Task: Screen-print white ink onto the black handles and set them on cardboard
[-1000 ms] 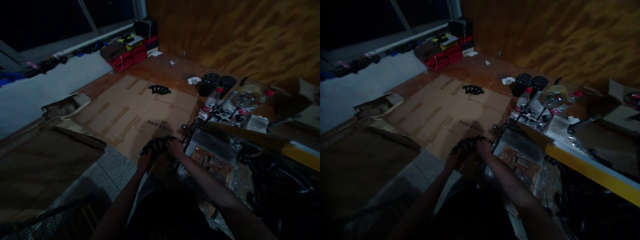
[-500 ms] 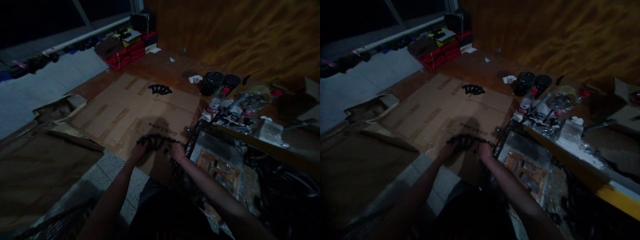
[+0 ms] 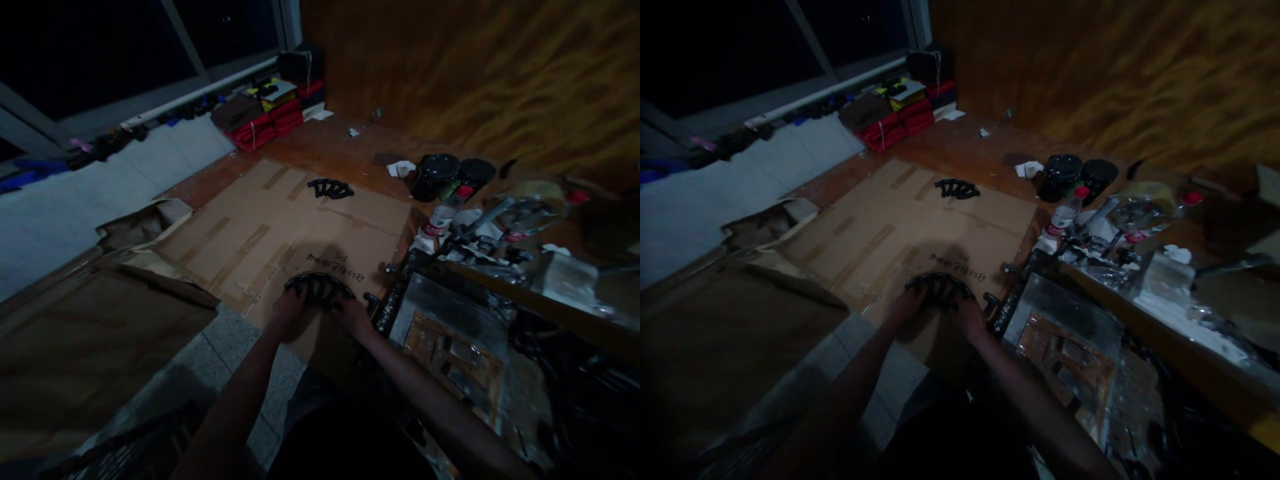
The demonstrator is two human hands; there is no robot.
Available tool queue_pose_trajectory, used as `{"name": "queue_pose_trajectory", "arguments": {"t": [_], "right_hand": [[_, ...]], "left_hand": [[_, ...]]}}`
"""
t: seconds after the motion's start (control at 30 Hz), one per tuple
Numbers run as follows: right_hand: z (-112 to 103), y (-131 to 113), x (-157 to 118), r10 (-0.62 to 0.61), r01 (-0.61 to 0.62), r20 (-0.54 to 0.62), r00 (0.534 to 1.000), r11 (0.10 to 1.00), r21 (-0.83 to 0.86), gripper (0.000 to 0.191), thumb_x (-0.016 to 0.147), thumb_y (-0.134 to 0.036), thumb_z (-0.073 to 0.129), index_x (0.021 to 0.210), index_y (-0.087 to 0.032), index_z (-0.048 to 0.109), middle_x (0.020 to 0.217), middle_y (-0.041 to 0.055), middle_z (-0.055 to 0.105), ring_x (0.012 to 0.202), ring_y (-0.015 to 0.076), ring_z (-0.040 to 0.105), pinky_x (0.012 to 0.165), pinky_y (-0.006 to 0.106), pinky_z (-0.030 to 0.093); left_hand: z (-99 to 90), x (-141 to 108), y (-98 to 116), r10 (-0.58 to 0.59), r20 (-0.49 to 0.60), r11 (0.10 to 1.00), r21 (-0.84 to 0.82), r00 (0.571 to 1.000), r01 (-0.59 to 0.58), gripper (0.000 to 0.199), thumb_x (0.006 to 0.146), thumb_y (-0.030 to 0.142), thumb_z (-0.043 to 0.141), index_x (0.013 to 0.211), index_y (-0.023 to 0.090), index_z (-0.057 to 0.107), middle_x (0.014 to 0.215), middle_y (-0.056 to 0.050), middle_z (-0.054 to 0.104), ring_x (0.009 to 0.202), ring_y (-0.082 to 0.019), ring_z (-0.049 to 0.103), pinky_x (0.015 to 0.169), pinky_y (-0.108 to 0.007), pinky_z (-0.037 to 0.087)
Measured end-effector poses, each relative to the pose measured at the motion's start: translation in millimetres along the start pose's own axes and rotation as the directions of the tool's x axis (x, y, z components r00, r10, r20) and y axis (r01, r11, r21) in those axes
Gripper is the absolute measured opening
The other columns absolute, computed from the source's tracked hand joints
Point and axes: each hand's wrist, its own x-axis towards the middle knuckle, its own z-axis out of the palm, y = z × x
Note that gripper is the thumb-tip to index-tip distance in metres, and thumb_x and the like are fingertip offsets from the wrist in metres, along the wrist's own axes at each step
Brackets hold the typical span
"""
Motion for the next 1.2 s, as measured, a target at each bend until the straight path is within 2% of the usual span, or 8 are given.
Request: {"name": "queue_pose_trajectory", "arguments": {"t": [0.2, 0.33, 0.47, 0.67, 0.77, 0.87, 1.07, 1.2], "right_hand": [[3.7, 3.7, -3.4, -0.034, 0.034, -0.003, 0.999, 0.997, 0.075, 0.046, 0.094, -0.027, 0.056, 0.138, -0.016, 0.056, 0.126, 0.0134, 0.067, 0.118, 0.0234, 0.061, 0.100, 0.031, 0.043], [5.1, 3.9, -6.4, -0.051, 0.053, -0.031, 0.998, 0.996, 0.071, 0.045, 0.094, -0.025, 0.055, 0.138, -0.014, 0.056, 0.129, 0.0133, 0.065, 0.122, 0.0235, 0.058, 0.103, 0.030, 0.041], [5.2, -1.2, -5.0, -0.033, 0.033, -0.006, 0.999, 0.999, 0.029, 0.045, 0.096, -0.030, 0.053, 0.136, -0.011, 0.058, 0.127, 0.0158, 0.066, 0.122, 0.0253, 0.058, 0.106, 0.032, 0.040], [11.0, 1.4, -1.2, -0.043, 0.048, -0.057, 0.997, 0.994, 0.099, 0.043, 0.093, -0.025, 0.051, 0.135, -0.016, 0.060, 0.128, 0.0128, 0.066, 0.122, 0.0236, 0.059, 0.104, 0.032, 0.043], [17.8, 1.9, -2.1, -0.114, 0.120, -0.098, 0.989, 0.991, 0.054, 0.054, 0.088, -0.017, 0.053, 0.143, -0.016, 0.052, 0.140, 0.0148, 0.057, 0.130, 0.0251, 0.053, 0.109, 0.034, 0.040], [35.3, -0.9, -1.0, -0.125, 0.117, -0.082, 0.989, 0.988, -0.100, 0.057, 0.088, -0.013, 0.051, 0.145, -0.015, 0.050, 0.148, 0.0201, 0.047, 0.137, 0.0327, 0.045, 0.114, 0.047, 0.035], [99.9, 12.9, 9.7, -0.144, 0.092, -0.192, 0.971, 0.963, -0.254, 0.056, 0.086, -0.007, 0.049, 0.139, -0.022, 0.058, 0.145, 0.0175, 0.050, 0.134, 0.0382, 0.048, 0.107, 0.058, 0.043], [128.7, 30.5, 15.9, -0.215, 0.145, -0.247, 0.945, 0.951, -0.274, 0.058, 0.085, -0.009, 0.052, 0.140, -0.028, 0.057, 0.141, 0.0152, 0.054, 0.126, 0.0390, 0.055, 0.099, 0.057, 0.052]], "left_hand": [[-2.1, -24.4, 7.8, -0.029, -0.161, 0.999, 0.016, 0.987, 0.032, 0.053, 0.098, 0.051, 0.033, 0.124, 0.013, 0.059, 0.121, -0.021, 0.065, 0.113, -0.033, 0.062, 0.092, -0.046, 0.048], [28.5, -51.2, 20.1, 0.258, -0.355, 0.966, 0.079, 0.899, -0.246, 0.047, 0.096, 0.046, 0.044, 0.136, 0.023, 0.055, 0.146, -0.014, 0.050, 0.130, -0.030, 0.047, 0.106, -0.047, 0.040], [49.1, -51.3, 33.4, 0.351, -0.327, 0.937, 0.123, 0.878, -0.328, 0.056, 0.087, 0.042, 0.061, 0.141, 0.026, 0.052, 0.153, -0.013, 0.043, 0.141, -0.035, 0.034, 0.112, -0.055, 0.031], [45.8, -28.5, 27.0, 0.418, -0.283, 0.908, 0.116, 0.863, -0.402, 0.056, 0.085, 0.041, 0.064, 0.138, 0.027, 0.056, 0.150, -0.009, 0.050, 0.138, -0.037, 0.038, 0.111, -0.055, 0.033], [31.3, 1.2, 14.2, 0.485, -0.287, 0.874, 0.134, 0.826, -0.467, 0.054, 0.086, 0.047, 0.062, 0.135, 0.026, 0.059, 0.148, -0.009, 0.052, 0.136, -0.036, 0.040, 0.112, -0.054, 0.032], [0.0, 55.1, 14.0, 0.516, -0.298, 0.856, 0.145, 0.803, -0.497, 0.056, 0.085, 0.053, 0.061, 0.134, 0.025, 0.059, 0.147, -0.010, 0.052, 0.138, -0.035, 0.037, 0.114, -0.053, 0.028], [-76.7, 186.7, 67.7, 0.481, -0.282, 0.876, 0.115, 0.831, -0.468, 0.059, 0.085, 0.058, 0.059, 0.133, 0.024, 0.061, 0.149, -0.010, 0.051, 0.137, -0.034, 0.038, 0.114, -0.048, 0.027], [-100.0, 245.8, 100.2, 0.446, -0.278, 0.894, 0.100, 0.850, -0.436, 0.060, 0.085, 0.058, 0.058, 0.134, 0.024, 0.061, 0.148, -0.010, 0.051, 0.136, -0.034, 0.039, 0.114, -0.047, 0.027]]}}
